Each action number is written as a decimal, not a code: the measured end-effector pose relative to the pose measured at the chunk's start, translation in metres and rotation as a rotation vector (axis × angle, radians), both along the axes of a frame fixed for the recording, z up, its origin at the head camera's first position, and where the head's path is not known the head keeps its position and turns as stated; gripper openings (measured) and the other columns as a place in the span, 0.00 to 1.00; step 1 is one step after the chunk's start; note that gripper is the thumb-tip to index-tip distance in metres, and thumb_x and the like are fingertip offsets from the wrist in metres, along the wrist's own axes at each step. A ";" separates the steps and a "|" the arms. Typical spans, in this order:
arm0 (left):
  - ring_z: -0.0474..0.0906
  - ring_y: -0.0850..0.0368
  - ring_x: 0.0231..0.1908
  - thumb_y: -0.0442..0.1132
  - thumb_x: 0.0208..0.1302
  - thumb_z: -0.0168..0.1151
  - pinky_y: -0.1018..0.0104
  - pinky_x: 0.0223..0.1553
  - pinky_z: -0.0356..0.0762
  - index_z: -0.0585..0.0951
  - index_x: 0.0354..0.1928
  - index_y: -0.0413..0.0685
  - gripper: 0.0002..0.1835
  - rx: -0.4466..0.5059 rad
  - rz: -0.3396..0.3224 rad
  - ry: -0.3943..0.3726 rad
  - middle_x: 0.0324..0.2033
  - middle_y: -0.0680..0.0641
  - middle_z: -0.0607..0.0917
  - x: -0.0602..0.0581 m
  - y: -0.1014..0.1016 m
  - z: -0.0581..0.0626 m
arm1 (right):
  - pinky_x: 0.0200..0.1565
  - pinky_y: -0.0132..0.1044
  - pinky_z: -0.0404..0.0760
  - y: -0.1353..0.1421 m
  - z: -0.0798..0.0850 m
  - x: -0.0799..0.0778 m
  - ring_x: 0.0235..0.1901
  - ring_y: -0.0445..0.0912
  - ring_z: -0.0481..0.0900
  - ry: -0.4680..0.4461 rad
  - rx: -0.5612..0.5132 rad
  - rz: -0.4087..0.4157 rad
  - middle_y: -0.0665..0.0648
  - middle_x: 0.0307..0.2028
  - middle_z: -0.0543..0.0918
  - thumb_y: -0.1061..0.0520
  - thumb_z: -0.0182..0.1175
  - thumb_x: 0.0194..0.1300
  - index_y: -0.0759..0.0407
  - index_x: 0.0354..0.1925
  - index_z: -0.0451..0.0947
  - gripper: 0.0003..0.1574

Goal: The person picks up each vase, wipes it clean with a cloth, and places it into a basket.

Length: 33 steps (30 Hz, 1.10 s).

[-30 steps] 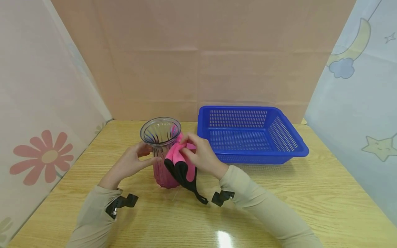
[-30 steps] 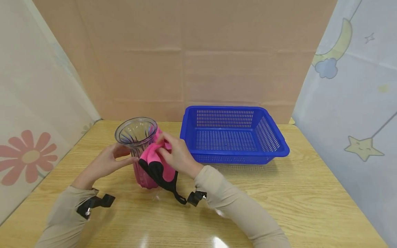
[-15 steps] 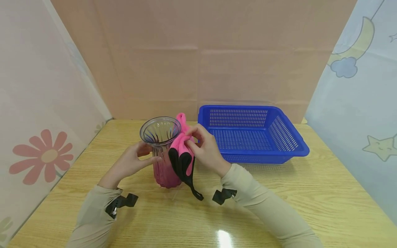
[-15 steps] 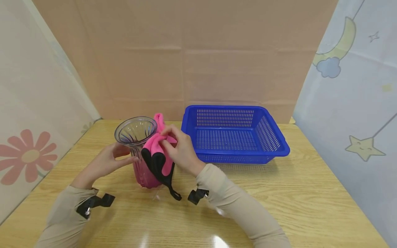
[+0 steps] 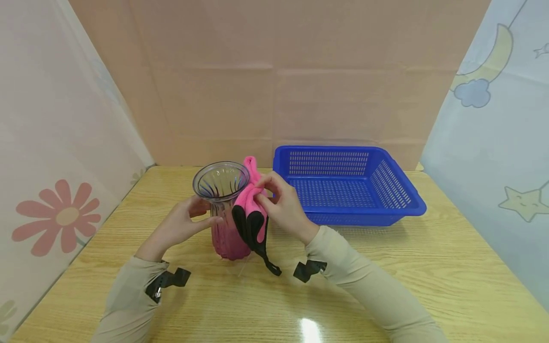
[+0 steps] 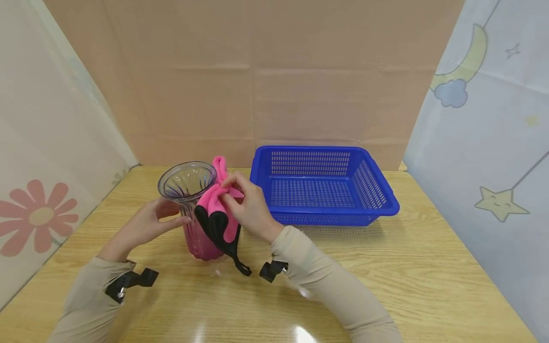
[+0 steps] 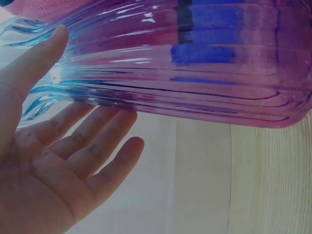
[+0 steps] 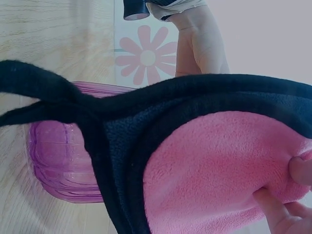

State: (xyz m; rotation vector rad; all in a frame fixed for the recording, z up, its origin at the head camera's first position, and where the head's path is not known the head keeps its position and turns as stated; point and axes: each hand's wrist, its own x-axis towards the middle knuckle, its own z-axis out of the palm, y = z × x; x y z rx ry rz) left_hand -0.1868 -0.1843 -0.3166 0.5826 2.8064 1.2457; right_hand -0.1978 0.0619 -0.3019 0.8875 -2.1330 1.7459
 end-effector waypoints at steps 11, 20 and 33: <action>0.74 0.37 0.56 0.47 0.59 0.64 0.43 0.58 0.73 0.64 0.65 0.44 0.34 0.004 -0.004 0.003 0.51 0.37 0.81 0.000 0.000 0.000 | 0.41 0.35 0.86 -0.003 -0.004 0.001 0.44 0.52 0.81 0.013 0.027 -0.017 0.64 0.39 0.77 0.71 0.57 0.59 0.67 0.37 0.70 0.07; 0.75 0.36 0.55 0.45 0.59 0.64 0.43 0.57 0.73 0.65 0.64 0.44 0.33 0.015 -0.009 0.015 0.50 0.36 0.81 0.001 0.000 -0.002 | 0.44 0.35 0.85 -0.008 -0.013 0.001 0.48 0.55 0.81 0.034 0.091 0.017 0.63 0.36 0.78 0.71 0.58 0.58 0.65 0.35 0.70 0.08; 0.75 0.37 0.55 0.45 0.59 0.65 0.43 0.57 0.74 0.65 0.64 0.44 0.33 0.025 -0.014 0.027 0.50 0.37 0.81 -0.001 0.000 -0.004 | 0.43 0.32 0.85 -0.007 -0.014 0.003 0.41 0.49 0.81 0.104 0.233 0.004 0.58 0.34 0.80 0.69 0.59 0.59 0.62 0.33 0.70 0.07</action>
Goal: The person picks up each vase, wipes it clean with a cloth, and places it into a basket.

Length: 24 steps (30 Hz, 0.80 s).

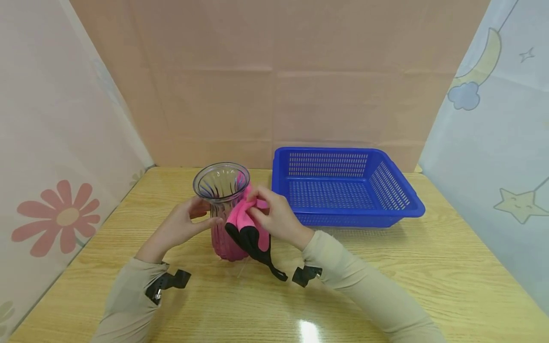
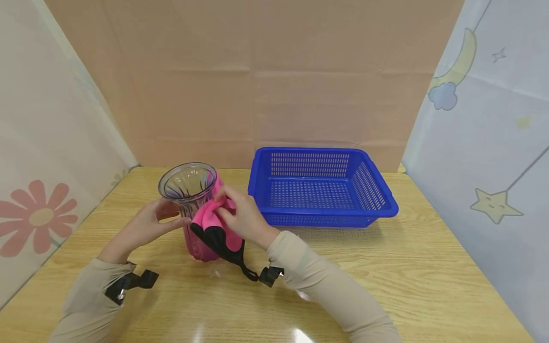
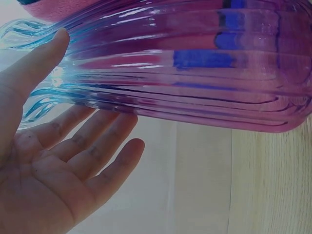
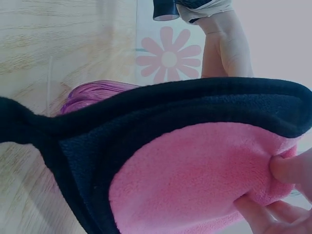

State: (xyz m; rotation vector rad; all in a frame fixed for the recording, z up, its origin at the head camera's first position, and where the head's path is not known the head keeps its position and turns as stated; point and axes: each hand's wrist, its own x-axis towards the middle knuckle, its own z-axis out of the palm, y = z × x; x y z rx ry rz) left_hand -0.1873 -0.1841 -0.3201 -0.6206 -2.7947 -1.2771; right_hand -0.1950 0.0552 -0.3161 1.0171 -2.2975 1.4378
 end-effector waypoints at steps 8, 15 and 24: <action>0.75 0.36 0.55 0.46 0.59 0.64 0.42 0.57 0.74 0.65 0.64 0.44 0.33 -0.002 0.003 0.001 0.49 0.37 0.81 0.001 0.000 0.000 | 0.41 0.34 0.85 0.002 -0.006 -0.001 0.39 0.49 0.80 0.037 0.046 0.004 0.59 0.33 0.80 0.70 0.59 0.58 0.62 0.33 0.70 0.08; 0.74 0.35 0.55 0.47 0.59 0.64 0.43 0.57 0.74 0.63 0.66 0.44 0.35 -0.007 0.010 -0.013 0.51 0.36 0.81 0.001 0.000 -0.001 | 0.40 0.28 0.82 0.004 -0.010 -0.001 0.37 0.46 0.78 0.040 0.085 -0.008 0.58 0.33 0.80 0.69 0.59 0.58 0.61 0.33 0.70 0.08; 0.74 0.35 0.55 0.47 0.59 0.64 0.42 0.56 0.74 0.63 0.66 0.44 0.36 -0.006 0.013 -0.013 0.52 0.35 0.79 0.001 0.001 0.000 | 0.38 0.35 0.82 0.006 -0.013 -0.001 0.34 0.45 0.76 0.057 0.128 -0.018 0.58 0.32 0.80 0.70 0.59 0.57 0.62 0.33 0.70 0.08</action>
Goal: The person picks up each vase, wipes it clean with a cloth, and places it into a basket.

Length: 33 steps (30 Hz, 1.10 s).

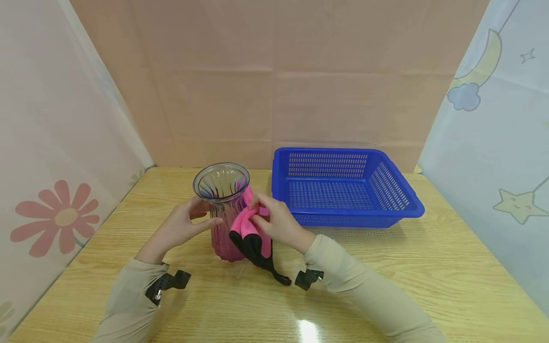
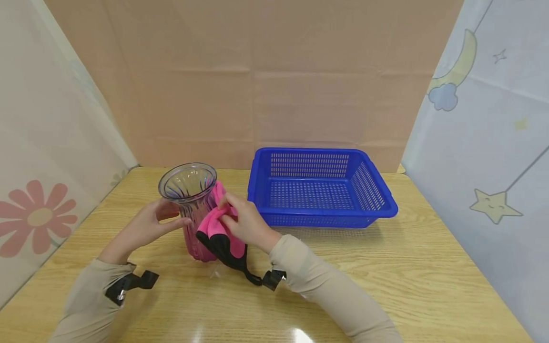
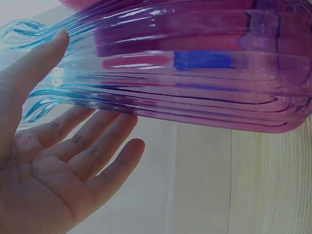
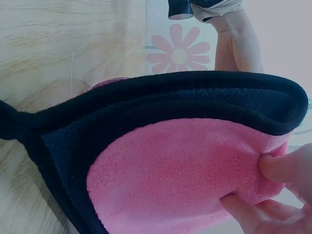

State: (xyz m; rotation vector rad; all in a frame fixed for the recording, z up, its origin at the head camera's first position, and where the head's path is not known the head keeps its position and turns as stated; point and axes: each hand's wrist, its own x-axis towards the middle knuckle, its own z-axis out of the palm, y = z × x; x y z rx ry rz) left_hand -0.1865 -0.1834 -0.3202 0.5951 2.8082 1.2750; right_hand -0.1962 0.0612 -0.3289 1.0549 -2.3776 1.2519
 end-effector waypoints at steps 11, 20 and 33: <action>0.74 0.35 0.55 0.48 0.59 0.64 0.43 0.57 0.74 0.63 0.66 0.44 0.36 -0.010 0.002 -0.002 0.52 0.36 0.80 0.000 0.000 0.001 | 0.39 0.43 0.83 0.003 -0.003 0.000 0.33 0.46 0.78 0.000 0.076 0.002 0.58 0.31 0.80 0.70 0.59 0.56 0.62 0.33 0.69 0.09; 0.74 0.36 0.56 0.49 0.59 0.64 0.42 0.57 0.73 0.63 0.66 0.43 0.36 -0.017 0.006 -0.011 0.53 0.36 0.80 0.001 0.001 0.003 | 0.39 0.44 0.84 0.004 -0.006 -0.001 0.35 0.48 0.80 -0.017 0.123 -0.005 0.59 0.33 0.81 0.70 0.58 0.57 0.62 0.33 0.68 0.09; 0.74 0.37 0.56 0.49 0.59 0.63 0.42 0.57 0.73 0.63 0.66 0.45 0.36 -0.019 -0.001 -0.012 0.53 0.37 0.80 0.001 0.001 0.004 | 0.41 0.43 0.85 0.005 -0.009 -0.001 0.37 0.49 0.82 -0.048 0.144 0.000 0.59 0.32 0.81 0.70 0.59 0.57 0.62 0.33 0.69 0.09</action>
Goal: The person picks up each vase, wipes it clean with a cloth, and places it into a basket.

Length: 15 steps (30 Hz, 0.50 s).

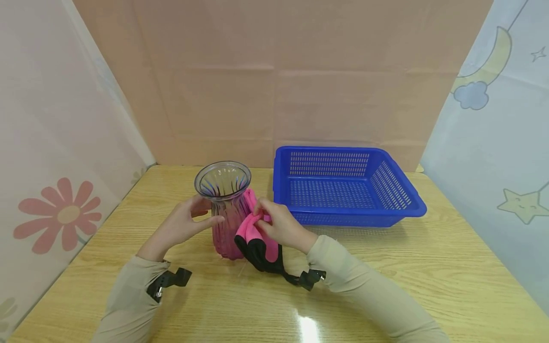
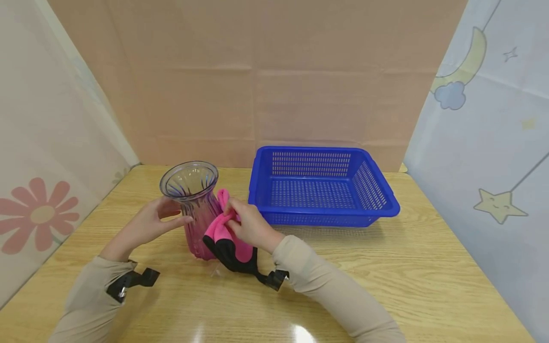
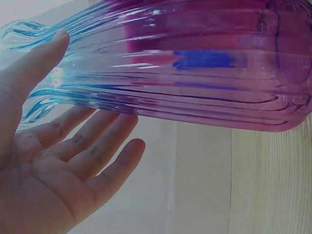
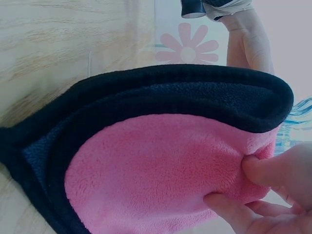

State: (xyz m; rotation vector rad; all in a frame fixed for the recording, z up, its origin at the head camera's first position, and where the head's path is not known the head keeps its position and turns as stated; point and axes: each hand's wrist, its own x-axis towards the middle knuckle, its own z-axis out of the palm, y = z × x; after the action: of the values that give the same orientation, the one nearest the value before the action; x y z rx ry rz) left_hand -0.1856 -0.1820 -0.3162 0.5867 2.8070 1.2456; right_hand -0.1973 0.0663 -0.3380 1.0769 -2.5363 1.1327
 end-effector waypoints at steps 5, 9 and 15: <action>0.74 0.37 0.56 0.49 0.59 0.64 0.42 0.57 0.73 0.63 0.66 0.45 0.35 0.001 0.002 0.001 0.52 0.37 0.80 0.000 0.000 0.000 | 0.39 0.43 0.85 0.001 -0.002 -0.001 0.35 0.48 0.80 0.004 0.007 -0.002 0.59 0.32 0.81 0.70 0.58 0.57 0.61 0.33 0.69 0.09; 0.74 0.37 0.56 0.49 0.59 0.64 0.42 0.58 0.73 0.63 0.66 0.45 0.36 0.004 0.003 -0.007 0.53 0.37 0.80 0.000 0.000 0.000 | 0.38 0.42 0.84 0.001 -0.004 -0.001 0.34 0.46 0.79 0.011 0.015 -0.007 0.58 0.31 0.80 0.70 0.58 0.57 0.61 0.33 0.69 0.09; 0.74 0.37 0.57 0.50 0.59 0.64 0.42 0.58 0.72 0.63 0.66 0.45 0.36 0.008 0.014 -0.018 0.53 0.37 0.79 0.000 0.001 0.000 | 0.37 0.39 0.84 0.002 -0.007 -0.001 0.32 0.45 0.78 0.027 0.020 -0.014 0.58 0.31 0.80 0.70 0.58 0.56 0.61 0.33 0.70 0.08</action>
State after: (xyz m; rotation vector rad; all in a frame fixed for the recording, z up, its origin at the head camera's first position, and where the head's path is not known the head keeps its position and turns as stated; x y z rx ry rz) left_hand -0.1853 -0.1813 -0.3165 0.5548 2.7975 1.2582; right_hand -0.1988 0.0679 -0.3445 1.0698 -2.5362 1.0838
